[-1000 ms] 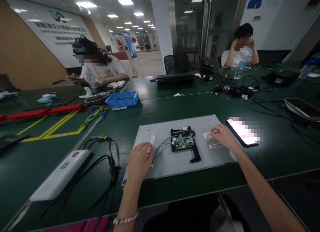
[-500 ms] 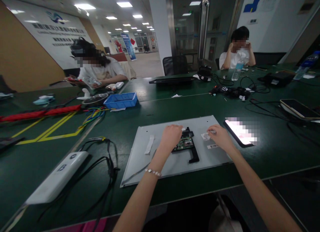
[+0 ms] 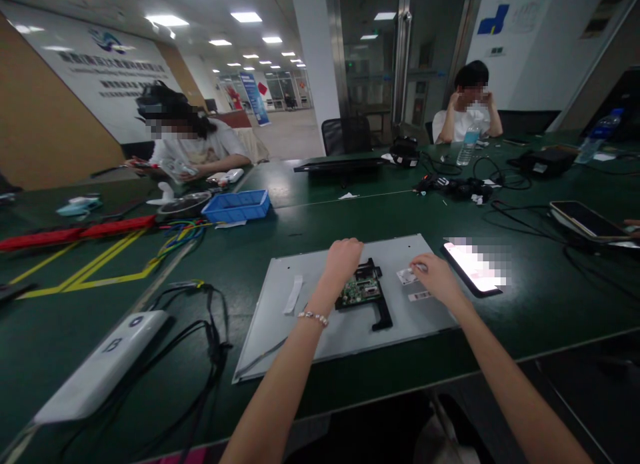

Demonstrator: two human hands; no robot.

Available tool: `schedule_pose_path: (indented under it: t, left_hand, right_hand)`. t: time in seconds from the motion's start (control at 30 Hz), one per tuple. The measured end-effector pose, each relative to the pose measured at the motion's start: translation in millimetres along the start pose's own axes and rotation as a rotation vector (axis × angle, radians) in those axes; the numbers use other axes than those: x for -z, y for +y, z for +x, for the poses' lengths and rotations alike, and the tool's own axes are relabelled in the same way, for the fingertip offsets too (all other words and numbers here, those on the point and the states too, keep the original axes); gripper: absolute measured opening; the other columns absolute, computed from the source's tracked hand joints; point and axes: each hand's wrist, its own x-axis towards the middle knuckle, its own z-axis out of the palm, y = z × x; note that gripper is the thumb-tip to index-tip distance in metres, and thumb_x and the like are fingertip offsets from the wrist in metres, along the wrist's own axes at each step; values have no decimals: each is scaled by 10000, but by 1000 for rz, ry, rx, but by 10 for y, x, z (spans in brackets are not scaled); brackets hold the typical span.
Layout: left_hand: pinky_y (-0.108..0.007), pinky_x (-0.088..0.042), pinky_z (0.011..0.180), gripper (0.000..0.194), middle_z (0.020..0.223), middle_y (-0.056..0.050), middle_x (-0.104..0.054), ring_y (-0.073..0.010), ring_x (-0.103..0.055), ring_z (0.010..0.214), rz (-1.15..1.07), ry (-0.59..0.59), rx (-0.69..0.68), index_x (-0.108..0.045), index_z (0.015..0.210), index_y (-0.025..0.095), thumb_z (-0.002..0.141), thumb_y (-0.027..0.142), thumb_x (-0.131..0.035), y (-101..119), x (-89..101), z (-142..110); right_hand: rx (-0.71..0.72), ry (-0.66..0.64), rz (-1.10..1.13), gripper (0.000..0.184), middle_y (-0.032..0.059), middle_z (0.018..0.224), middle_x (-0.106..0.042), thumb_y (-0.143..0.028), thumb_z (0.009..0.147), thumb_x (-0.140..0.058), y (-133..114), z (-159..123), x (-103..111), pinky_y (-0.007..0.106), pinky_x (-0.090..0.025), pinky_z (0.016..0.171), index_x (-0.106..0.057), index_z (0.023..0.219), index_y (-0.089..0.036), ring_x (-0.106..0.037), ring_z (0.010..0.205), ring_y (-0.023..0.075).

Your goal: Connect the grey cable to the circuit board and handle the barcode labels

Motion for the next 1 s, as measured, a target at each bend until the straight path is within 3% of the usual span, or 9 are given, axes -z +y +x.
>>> schedule_pose_path:
  t: [0.17,0.33,0.47,0.6,0.67,0.8,0.9,1.0]
  left_hand:
    - [-333,-435,805,235,944,-137,-637,-229,-600,954,-4,16,36,-655,873,120,859,111,-421,-112,-35,105]
    - [-320,-445,794,258,891,-136,-651,-216,-619,894,-51,-18,79,-666,809,115,876,218,-438,-152,-156,6]
    - [-324,-432,864,297,1023,-113,-639,-205,-588,995,-106,17,116,-624,1029,151,915,274,-379,-244,-130,-162]
    - [-311,-375,982,417,1262,-102,-530,-186,-488,1170,-274,40,89,-446,1282,162,925,363,-368,-375,-70,-386]
    - [-327,-318,1044,550,1383,-102,-416,-196,-393,1268,-429,-11,26,-323,1371,171,902,450,-397,-440,-52,-510]
    - [-393,-223,1104,880,1512,-115,-168,-257,-208,1370,-604,-247,-64,-114,1448,198,777,581,-534,-552,-21,-712]
    - [-413,-187,1119,1055,1532,-116,-48,-282,-134,1389,-673,-389,-106,-30,1456,207,679,564,-648,-607,15,-782]
    - [-421,-189,1119,1108,1529,-125,-48,-292,-153,1382,-729,-431,-114,-26,1457,202,633,498,-705,-627,44,-796]
  right_hand:
    - [-25,-12,-17,188,73,944,-642,-224,816,-487,39,16,-17,291,-423,820,-660,864,-167,-586,889,181]
    - [-24,-16,-22,194,65,939,-645,-227,820,-480,40,13,-6,288,-424,808,-661,867,-174,-586,884,179]
    - [-14,-7,-17,192,68,933,-643,-221,822,-480,3,6,15,301,-431,817,-658,873,-171,-588,884,186]
    - [1,-51,37,194,64,1006,-622,-214,820,-496,-44,6,16,312,-438,849,-646,939,-181,-586,924,180]
    - [23,-84,57,217,64,1067,-602,-215,815,-518,-71,1,9,325,-431,881,-635,996,-198,-575,969,181]
    - [74,-151,64,281,72,1116,-581,-247,800,-573,-125,-26,-4,348,-421,909,-617,1075,-209,-551,1022,189]
    - [99,-193,62,299,70,1114,-581,-264,801,-584,-144,-44,-10,350,-426,897,-614,1094,-211,-549,1020,186]
    - [74,-209,67,279,71,1086,-594,-235,814,-561,-127,-39,-22,326,-454,832,-620,1084,-205,-576,942,172]
